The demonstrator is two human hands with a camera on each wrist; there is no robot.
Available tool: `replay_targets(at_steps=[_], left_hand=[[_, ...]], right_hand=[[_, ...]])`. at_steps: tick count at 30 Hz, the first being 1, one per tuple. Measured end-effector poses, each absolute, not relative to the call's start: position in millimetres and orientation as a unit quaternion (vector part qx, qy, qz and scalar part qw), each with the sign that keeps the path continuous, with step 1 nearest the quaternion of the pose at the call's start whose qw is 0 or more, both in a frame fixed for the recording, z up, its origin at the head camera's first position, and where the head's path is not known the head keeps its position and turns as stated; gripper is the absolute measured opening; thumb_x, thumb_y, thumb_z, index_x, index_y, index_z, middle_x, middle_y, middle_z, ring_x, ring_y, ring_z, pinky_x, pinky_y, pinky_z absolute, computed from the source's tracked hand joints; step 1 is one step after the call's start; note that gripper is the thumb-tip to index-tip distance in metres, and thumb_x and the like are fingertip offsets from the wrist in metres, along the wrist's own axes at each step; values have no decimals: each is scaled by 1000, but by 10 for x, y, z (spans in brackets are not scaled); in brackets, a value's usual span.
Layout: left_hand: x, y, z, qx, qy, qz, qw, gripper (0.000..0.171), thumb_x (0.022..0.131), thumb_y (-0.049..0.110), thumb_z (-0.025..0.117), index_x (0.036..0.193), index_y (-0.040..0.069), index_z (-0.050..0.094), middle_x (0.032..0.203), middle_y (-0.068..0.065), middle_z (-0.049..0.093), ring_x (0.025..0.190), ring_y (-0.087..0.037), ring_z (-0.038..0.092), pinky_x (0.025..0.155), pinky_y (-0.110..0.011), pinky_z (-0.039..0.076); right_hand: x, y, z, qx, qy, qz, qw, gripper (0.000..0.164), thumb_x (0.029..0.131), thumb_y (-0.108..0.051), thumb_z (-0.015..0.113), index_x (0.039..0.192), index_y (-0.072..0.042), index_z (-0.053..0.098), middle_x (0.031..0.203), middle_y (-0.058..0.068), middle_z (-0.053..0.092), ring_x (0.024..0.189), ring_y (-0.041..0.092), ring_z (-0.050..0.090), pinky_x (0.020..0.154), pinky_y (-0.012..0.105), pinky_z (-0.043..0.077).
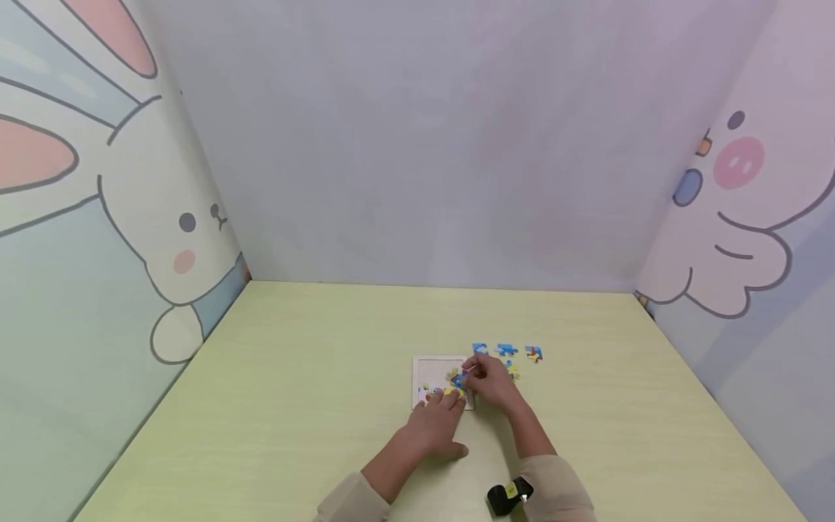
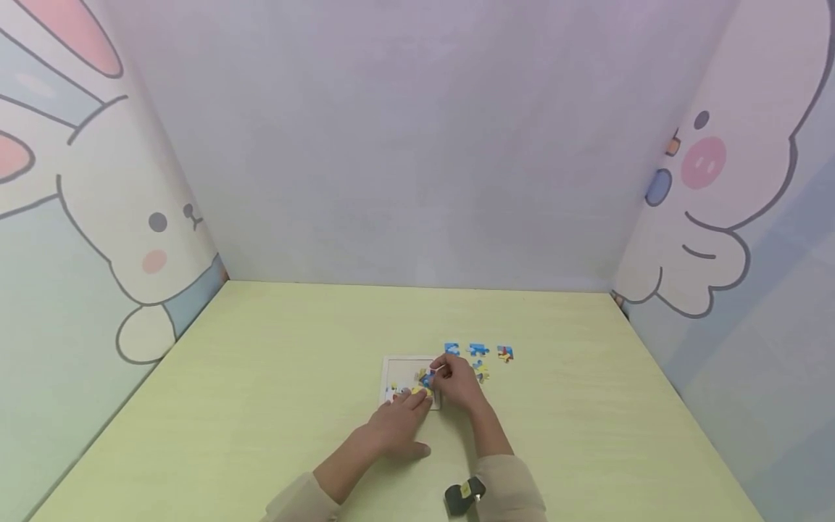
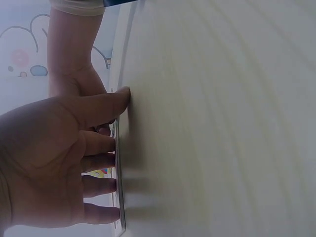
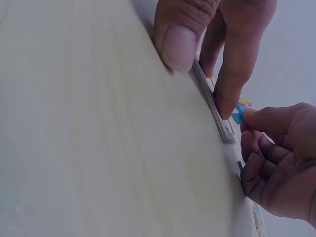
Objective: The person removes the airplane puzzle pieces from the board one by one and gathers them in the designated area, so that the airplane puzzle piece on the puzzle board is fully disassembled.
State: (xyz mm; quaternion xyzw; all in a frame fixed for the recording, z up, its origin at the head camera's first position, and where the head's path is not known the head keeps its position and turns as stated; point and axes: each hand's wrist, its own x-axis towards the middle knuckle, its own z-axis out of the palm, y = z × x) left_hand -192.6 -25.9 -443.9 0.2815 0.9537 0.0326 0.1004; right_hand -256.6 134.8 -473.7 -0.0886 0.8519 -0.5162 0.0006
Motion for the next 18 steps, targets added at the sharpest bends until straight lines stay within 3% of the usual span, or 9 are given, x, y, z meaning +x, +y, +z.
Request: replay_targets(at_steps=[18], left_hand=[[-1941, -246, -4445, 275, 955, 38, 104, 76, 77, 49, 70, 138, 12, 45, 143, -2, 38, 130, -25, 34, 94, -44, 39]], right_hand=[[-2546, 1493, -4541, -60, 810, -583, 18, 14, 86, -4, 66, 97, 3, 62, 77, 9, 59, 64, 18, 49, 53, 26, 41]])
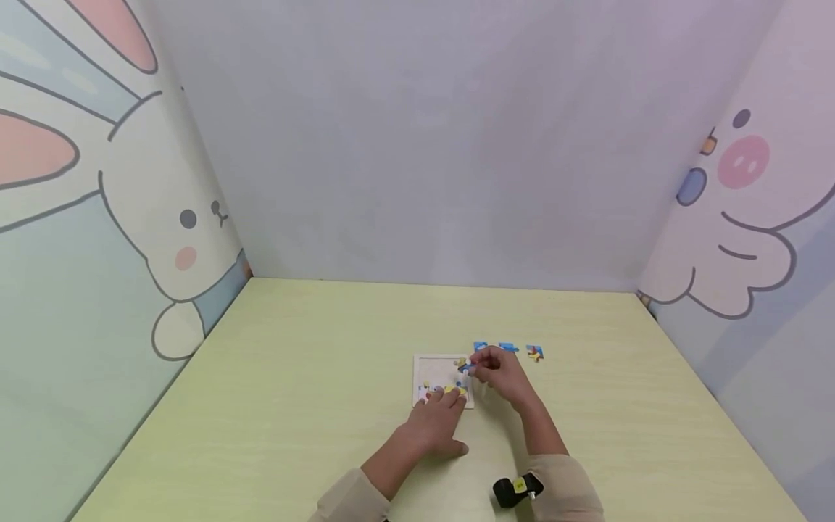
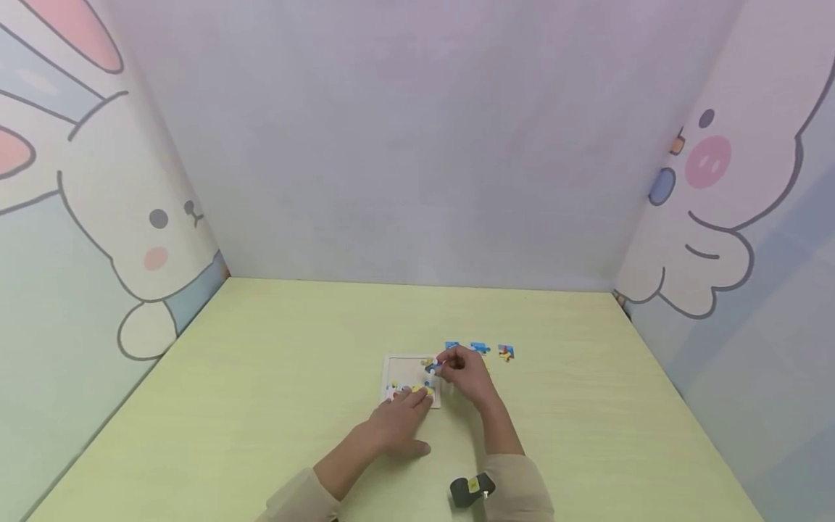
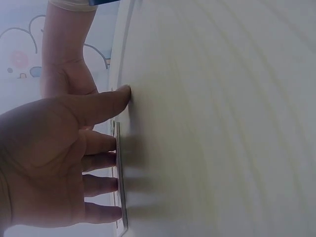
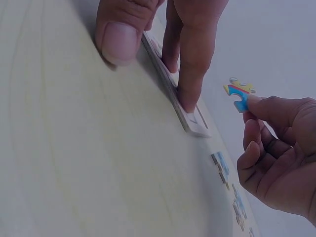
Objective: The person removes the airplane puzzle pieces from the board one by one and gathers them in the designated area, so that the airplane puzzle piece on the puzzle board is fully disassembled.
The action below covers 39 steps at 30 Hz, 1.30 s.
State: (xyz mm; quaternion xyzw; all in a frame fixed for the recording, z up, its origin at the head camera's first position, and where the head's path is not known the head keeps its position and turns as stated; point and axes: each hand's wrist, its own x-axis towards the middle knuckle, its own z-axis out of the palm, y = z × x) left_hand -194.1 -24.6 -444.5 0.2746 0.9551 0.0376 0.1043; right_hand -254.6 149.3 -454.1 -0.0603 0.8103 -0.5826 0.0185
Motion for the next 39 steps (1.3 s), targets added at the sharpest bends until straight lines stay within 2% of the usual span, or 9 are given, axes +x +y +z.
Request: replay_targets(at_steps=[8, 13, 21, 27, 32, 39], left_hand=[[-1949, -239, -4450, 274, 955, 49, 108, 75, 78, 48, 70, 138, 11, 45, 143, -3, 38, 130, -26, 34, 95, -46, 38], [-1983, -270, -4521, 278, 952, 70, 108, 69, 80, 46, 68, 136, 11, 48, 142, -4, 40, 130, -29, 35, 95, -49, 37], [-1887, -313, -4418, 295, 951, 57, 78, 63, 82, 47, 65, 133, 13, 52, 140, -4, 43, 127, -27, 39, 93, -50, 38], [-1797, -372, -4384, 278, 957, 53, 71, 68, 81, 49, 65, 135, 12, 49, 139, -5, 43, 127, -25, 39, 93, -52, 36], [-1751, -403, -4428, 264, 962, 47, 62, 71, 80, 52, 65, 136, 12, 48, 139, -7, 43, 128, -29, 37, 93, -56, 34], [-1695, -410, -4439, 239, 967, 47, 80, 73, 79, 53, 65, 136, 12, 47, 142, -5, 40, 129, -33, 35, 93, -59, 33]], right_hand=[[-2549, 1558, -4562, -66, 813, -578, 17, 11, 86, -4, 65, 96, 0, 64, 76, 8, 59, 65, 17, 51, 55, 26, 43], [-2506, 1627, -4554, -76, 809, -583, 9, 12, 86, -3, 64, 97, 2, 64, 77, 8, 60, 67, 20, 53, 56, 27, 44], [-2439, 1816, -4532, -47, 813, -580, -5, 15, 86, -3, 66, 99, 3, 63, 81, 10, 60, 69, 20, 54, 60, 31, 47], [-2394, 1984, -4499, -21, 809, -587, -8, 20, 87, -5, 65, 104, 5, 62, 86, 11, 59, 72, 21, 54, 63, 34, 47], [-2367, 2134, -4482, -12, 793, -609, -14, 26, 88, -6, 64, 109, 7, 59, 90, 14, 58, 73, 18, 55, 63, 33, 46], [-2385, 2339, -4490, 15, 800, -600, -17, 34, 89, -13, 64, 115, 6, 56, 94, 10, 60, 78, 19, 57, 68, 34, 46]])
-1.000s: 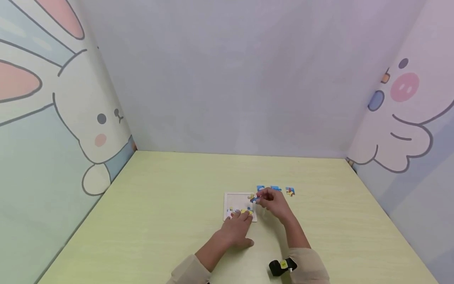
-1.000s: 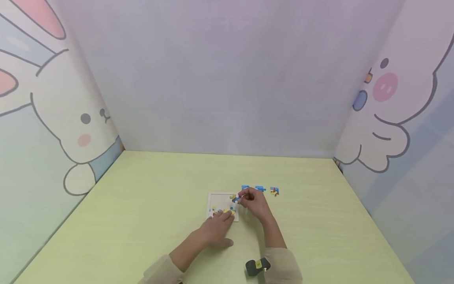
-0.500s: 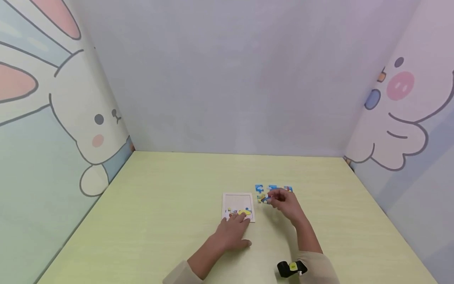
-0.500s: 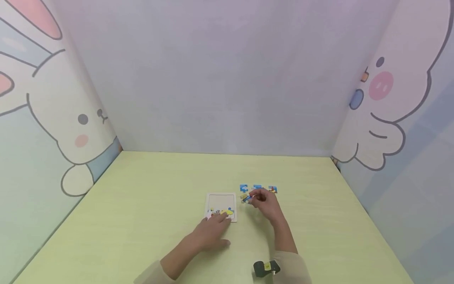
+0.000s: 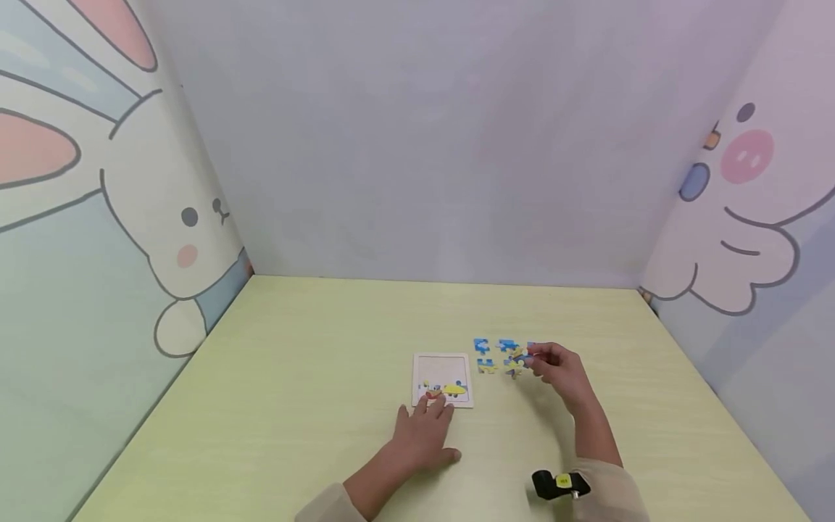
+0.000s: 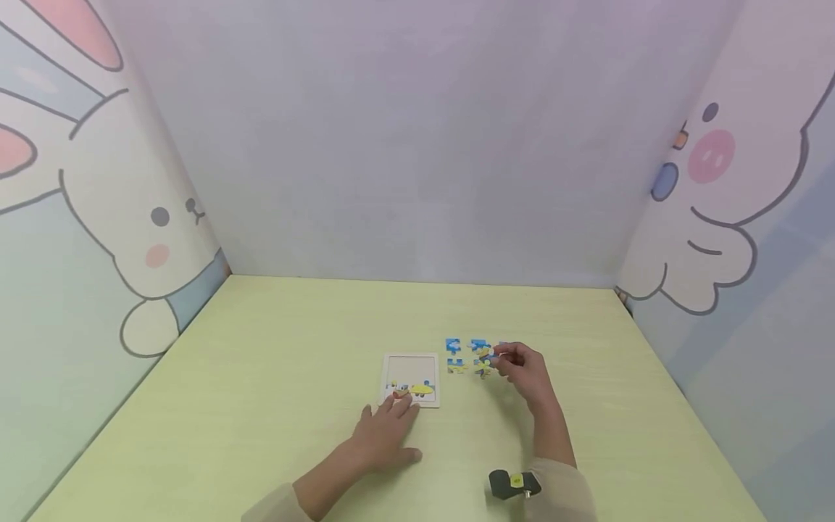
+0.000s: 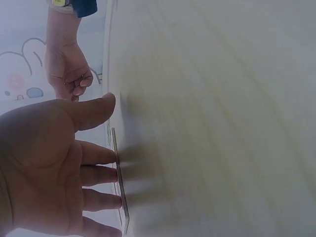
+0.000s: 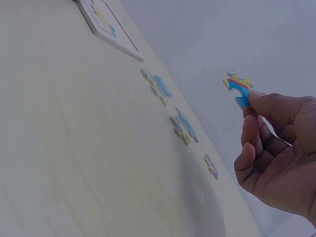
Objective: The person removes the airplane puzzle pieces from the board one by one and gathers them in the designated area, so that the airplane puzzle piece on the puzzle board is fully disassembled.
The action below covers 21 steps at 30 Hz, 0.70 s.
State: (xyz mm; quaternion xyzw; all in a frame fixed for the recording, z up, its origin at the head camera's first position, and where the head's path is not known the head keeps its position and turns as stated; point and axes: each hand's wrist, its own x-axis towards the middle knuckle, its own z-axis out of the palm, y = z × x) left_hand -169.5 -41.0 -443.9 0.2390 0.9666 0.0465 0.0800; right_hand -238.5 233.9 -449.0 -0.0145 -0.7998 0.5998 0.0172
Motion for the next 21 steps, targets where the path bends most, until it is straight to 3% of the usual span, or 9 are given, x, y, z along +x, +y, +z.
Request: replay_targets(at_steps=[13, 21], left_hand=[[-1713, -432, -4406, 237, 966, 60, 87, 71, 80, 50, 66, 136, 12, 47, 143, -5, 38, 129, -37, 33, 95, -54, 33], [-1730, -432, -4433, 233, 967, 56, 91, 72, 79, 49, 68, 137, 12, 47, 144, -4, 37, 129, -35, 33, 92, -51, 37]], right_hand=[[-2465, 2626, -4594, -69, -815, 575, -15, 31, 92, -11, 57, 118, 6, 54, 90, 8, 57, 76, 18, 53, 61, 30, 45], [-2535, 2671, -4652, -89, -842, 532, -21, 30, 88, -11, 63, 112, 6, 60, 82, 4, 60, 69, 16, 53, 56, 29, 41]])
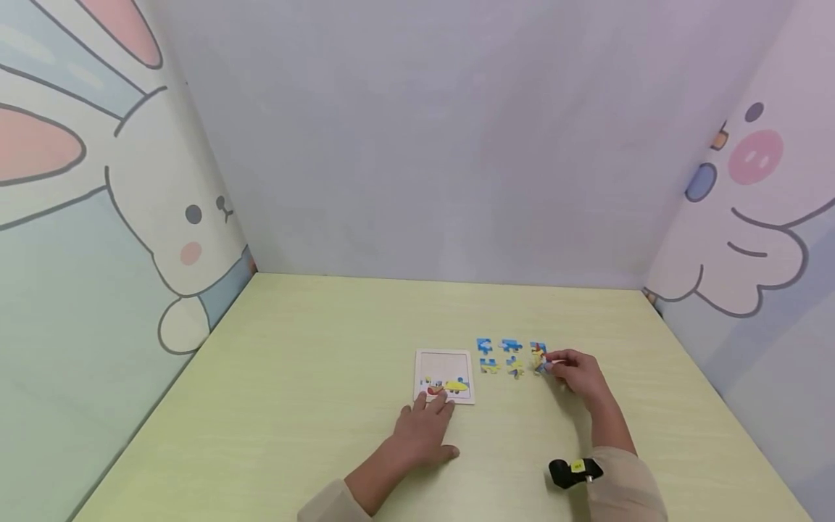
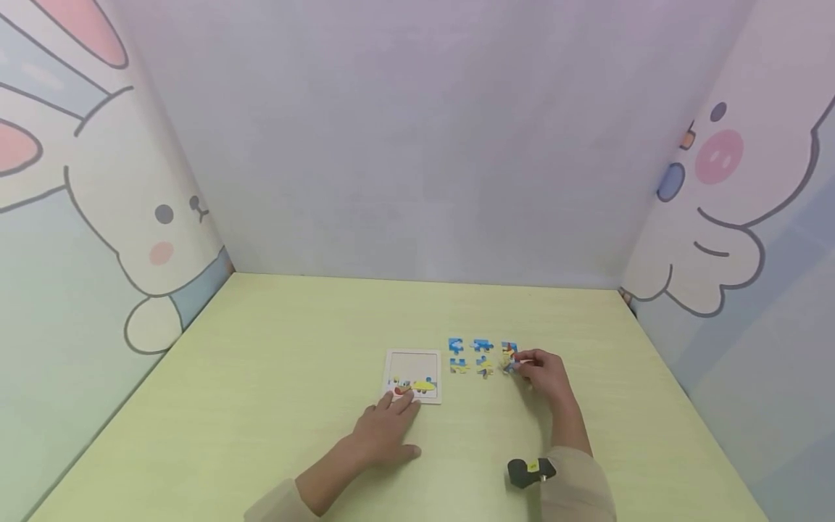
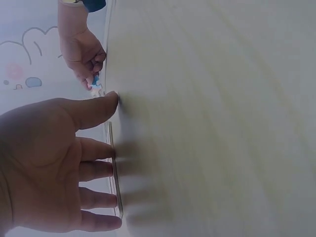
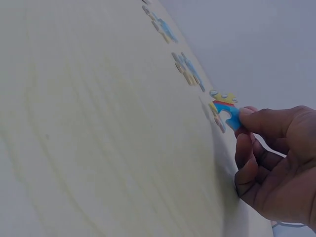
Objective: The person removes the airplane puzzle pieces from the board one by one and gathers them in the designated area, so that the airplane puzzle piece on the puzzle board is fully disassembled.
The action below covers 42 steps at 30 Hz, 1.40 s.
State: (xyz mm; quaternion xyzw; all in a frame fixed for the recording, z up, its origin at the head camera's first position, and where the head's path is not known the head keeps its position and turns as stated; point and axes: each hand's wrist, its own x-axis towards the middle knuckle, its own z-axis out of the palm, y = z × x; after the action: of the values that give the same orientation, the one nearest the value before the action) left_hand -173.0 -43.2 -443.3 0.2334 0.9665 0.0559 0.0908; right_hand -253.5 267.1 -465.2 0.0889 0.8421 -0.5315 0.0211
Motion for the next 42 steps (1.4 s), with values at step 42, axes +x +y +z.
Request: replay_targets(at_steps=[42], left_hand=[[-1713, -399, -4402, 214, 968, 52, 122, 71, 80, 48, 67, 139, 16, 45, 146, 0, 34, 129, -34, 32, 86, -49, 40]], right_hand=[[-2356, 2606, -4656, 74, 854, -515, 1, 35, 91, -8, 58, 119, 11, 52, 94, 14, 60, 73, 17, 56, 59, 27, 48]])
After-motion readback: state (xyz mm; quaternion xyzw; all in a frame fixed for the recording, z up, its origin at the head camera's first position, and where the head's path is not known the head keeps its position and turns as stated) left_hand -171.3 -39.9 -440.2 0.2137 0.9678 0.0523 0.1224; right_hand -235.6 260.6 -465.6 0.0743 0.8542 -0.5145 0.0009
